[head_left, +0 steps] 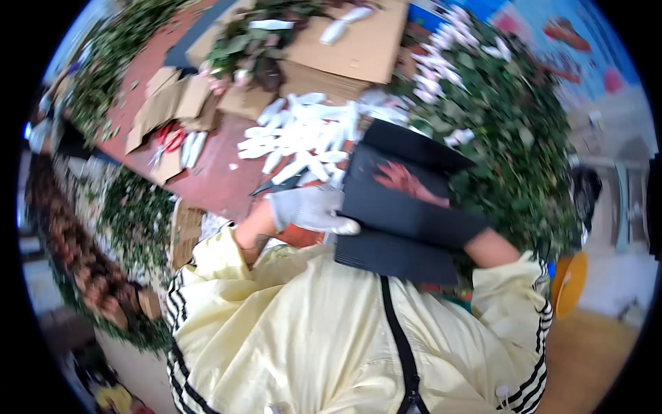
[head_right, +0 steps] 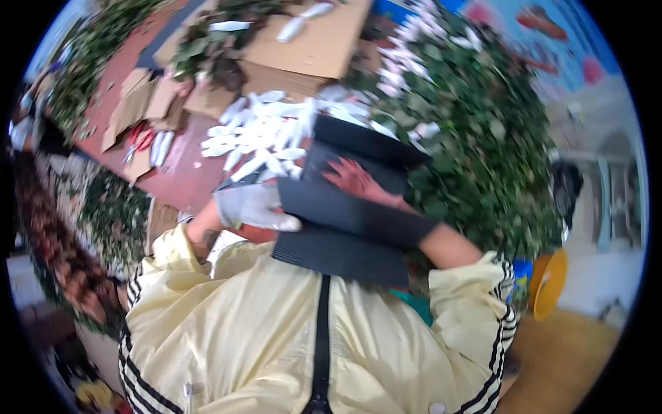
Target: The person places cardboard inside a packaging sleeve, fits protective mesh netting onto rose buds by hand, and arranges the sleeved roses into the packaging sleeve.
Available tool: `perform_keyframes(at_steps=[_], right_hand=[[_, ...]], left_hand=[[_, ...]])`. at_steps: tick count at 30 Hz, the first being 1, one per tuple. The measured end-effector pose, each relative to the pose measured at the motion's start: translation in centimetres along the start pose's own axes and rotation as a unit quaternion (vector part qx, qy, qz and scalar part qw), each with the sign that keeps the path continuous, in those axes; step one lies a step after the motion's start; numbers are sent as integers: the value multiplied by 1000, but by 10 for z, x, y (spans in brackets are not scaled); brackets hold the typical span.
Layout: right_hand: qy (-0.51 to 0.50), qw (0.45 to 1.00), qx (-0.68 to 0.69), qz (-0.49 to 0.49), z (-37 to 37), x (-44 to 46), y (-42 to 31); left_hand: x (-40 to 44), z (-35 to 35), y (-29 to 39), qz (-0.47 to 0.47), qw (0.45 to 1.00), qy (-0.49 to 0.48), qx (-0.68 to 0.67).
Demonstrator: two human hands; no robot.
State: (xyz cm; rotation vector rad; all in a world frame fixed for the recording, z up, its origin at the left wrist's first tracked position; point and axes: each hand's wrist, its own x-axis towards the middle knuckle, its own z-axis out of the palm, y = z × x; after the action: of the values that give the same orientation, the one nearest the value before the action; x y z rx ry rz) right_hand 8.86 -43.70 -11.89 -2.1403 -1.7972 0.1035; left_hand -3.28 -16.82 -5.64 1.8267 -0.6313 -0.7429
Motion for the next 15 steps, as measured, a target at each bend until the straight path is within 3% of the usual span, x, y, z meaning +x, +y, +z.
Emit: perform_keyframes(at_steps=[1,2,5,7,8,9,10,11,13,15], right_hand=[[10,956,-281,-88,25,3,1],[-192,974,-95,74,-13,26,-42],[-196,972,-93,93,-6,32,-47],[-240,955,-119,124,-3,32,-50],[-236,957,-114,121,-2,32,-49],[-245,954,-113,129,-2,33,-49],[-255,951,-114,136,-1,33,-48],[-253,952,-113,127,1,32,-48],[-257,948,-129,137,3,31,-47],[-253,948,-133,139,3,32,-46]], left_hand=[[-8,-4,11,-82,996,-35,2],[-11,0,10,-44,999,-22,-15],[-39,7,-21,47,990,52,-120],[-70,-5,-40,52,935,324,-134],[-97,-27,-47,-147,896,401,-121],[-124,-43,-104,-195,807,549,97],[-156,-60,-101,-291,634,617,364],[-182,-73,-100,-449,591,642,189],[-231,-80,-160,-572,502,611,217],[-237,-78,-148,-632,533,542,152]])
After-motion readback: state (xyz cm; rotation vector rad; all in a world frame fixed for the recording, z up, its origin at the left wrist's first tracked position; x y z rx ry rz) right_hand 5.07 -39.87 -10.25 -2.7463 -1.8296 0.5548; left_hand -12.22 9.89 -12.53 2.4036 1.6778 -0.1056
